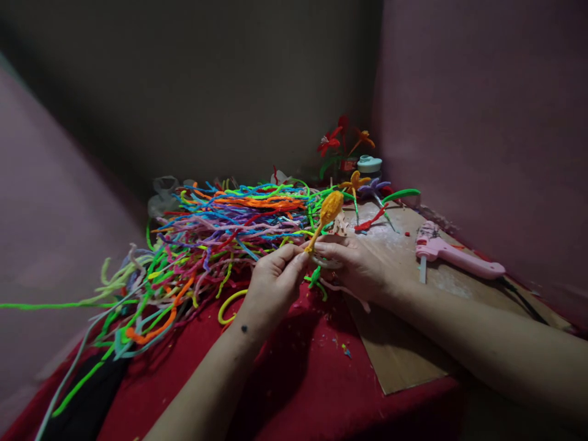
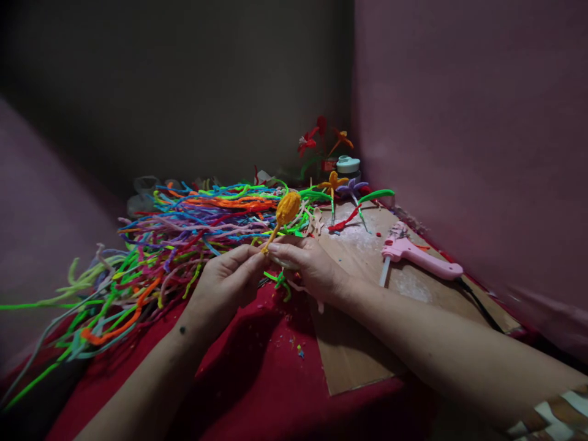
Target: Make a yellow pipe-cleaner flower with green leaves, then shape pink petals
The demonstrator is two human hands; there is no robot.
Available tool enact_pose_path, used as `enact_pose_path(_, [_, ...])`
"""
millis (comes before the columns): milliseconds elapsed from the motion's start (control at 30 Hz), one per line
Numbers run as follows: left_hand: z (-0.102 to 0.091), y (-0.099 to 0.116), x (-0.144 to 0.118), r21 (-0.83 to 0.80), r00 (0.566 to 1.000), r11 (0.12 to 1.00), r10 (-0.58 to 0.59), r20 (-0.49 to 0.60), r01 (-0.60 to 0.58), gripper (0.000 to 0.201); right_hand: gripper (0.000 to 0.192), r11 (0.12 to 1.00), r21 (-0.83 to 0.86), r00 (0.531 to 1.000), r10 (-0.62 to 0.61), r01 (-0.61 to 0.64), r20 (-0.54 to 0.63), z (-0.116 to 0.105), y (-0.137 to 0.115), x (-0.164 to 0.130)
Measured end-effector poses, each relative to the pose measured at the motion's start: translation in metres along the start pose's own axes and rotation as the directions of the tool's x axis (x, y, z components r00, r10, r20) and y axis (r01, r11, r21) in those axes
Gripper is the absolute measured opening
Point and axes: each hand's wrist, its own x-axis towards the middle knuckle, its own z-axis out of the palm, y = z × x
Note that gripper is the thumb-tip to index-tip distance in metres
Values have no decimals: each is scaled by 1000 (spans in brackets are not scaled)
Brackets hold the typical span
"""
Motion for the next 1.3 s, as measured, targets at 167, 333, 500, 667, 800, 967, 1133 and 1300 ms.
enact_pose_path(167, [-1,2,0,-287,986,948,-106,130,140,20,14,1000,-26,1000,-4,4,-23,1,-2,0])
enact_pose_path(333, [-5,-3,2,-458,952,853,-133,274,251,17,23,998,65,1000,11,-12,7,3,5,2])
enact_pose_path(500, [-5,-4,2,-565,927,766,-104,361,306,16,21,967,254,997,-10,-9,71,5,10,4])
enact_pose_path(667, [-7,-5,3,-600,903,718,-94,419,353,16,18,951,310,997,-20,-5,79,10,4,0])
enact_pose_path(800, [-8,-5,3,-541,912,777,-101,398,322,17,10,956,292,998,5,-22,60,9,6,1])
enact_pose_path(967, [-5,-4,3,-362,964,916,-84,251,174,20,21,988,157,1000,-2,1,9,4,11,2])
enact_pose_path(1133, [1,-10,2,91,996,992,92,16,-93,18,21,996,89,995,-8,17,-97,2,12,0])
enact_pose_path(1300, [5,-23,0,699,834,599,552,-7,-390,10,23,993,120,990,14,3,-143,7,16,-3])
